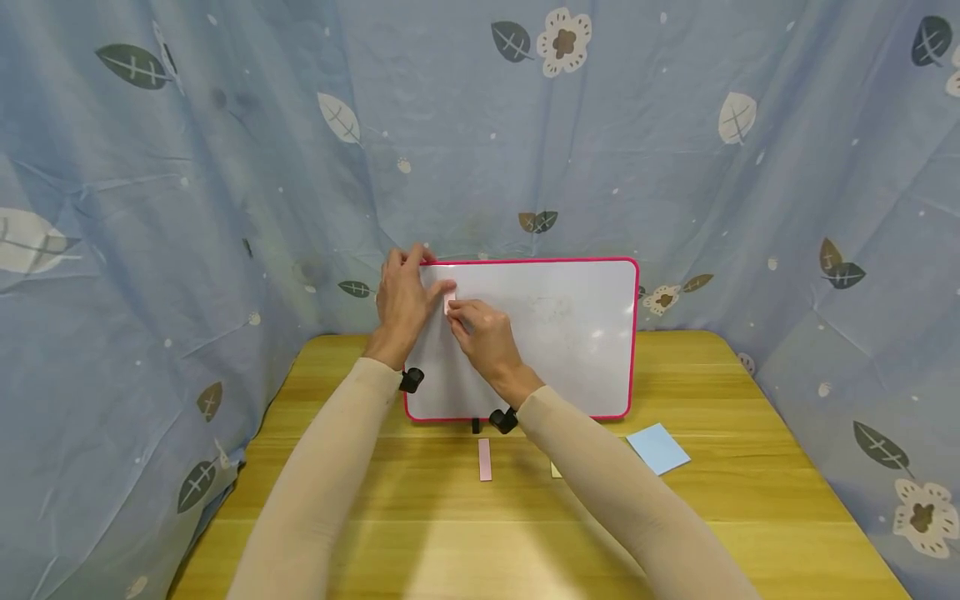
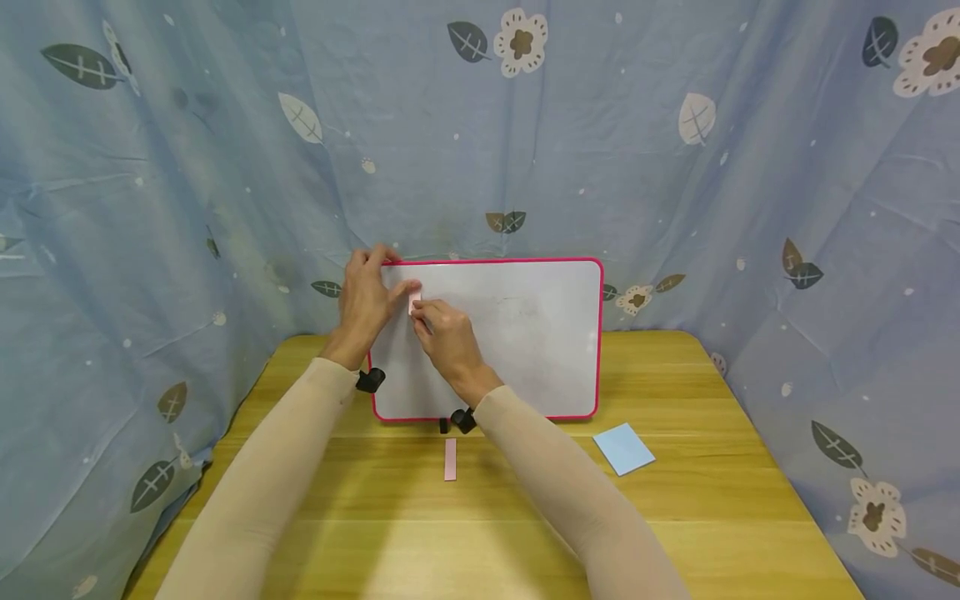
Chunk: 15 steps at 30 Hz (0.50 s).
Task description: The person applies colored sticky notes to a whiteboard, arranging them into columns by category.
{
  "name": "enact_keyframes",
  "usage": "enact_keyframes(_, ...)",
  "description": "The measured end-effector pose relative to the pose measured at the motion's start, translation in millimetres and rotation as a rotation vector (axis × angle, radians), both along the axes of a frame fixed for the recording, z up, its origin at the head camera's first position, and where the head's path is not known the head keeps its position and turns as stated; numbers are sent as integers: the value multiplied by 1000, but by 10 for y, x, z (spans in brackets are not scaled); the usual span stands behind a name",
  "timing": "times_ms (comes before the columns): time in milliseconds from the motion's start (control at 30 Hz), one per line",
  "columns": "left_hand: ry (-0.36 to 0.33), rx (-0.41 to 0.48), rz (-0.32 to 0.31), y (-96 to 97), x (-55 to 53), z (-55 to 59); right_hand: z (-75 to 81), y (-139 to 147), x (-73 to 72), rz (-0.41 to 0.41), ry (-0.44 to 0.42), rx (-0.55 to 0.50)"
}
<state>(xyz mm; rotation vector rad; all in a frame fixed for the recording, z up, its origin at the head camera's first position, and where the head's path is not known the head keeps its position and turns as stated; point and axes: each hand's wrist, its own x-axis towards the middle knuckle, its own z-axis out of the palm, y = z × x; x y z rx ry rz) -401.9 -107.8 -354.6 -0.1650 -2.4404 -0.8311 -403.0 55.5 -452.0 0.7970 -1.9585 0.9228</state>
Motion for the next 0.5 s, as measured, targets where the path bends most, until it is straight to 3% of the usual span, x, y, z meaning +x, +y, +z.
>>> enact_keyframes(167,-6,-23,-14,-19,31,11,156,-16,169,-16,27,12)
enact_keyframes(333,-6,-39,-23,-29,43,8,62,-26,86,-53,33,35)
enact_keyframes(400,-4,-41,-25,-35,48,-1,-52,-20,-24,-39,29,20)
enact_keyframes(500,2,-43,-35,-50,53,-14,-7,-20,39,-27,9,10)
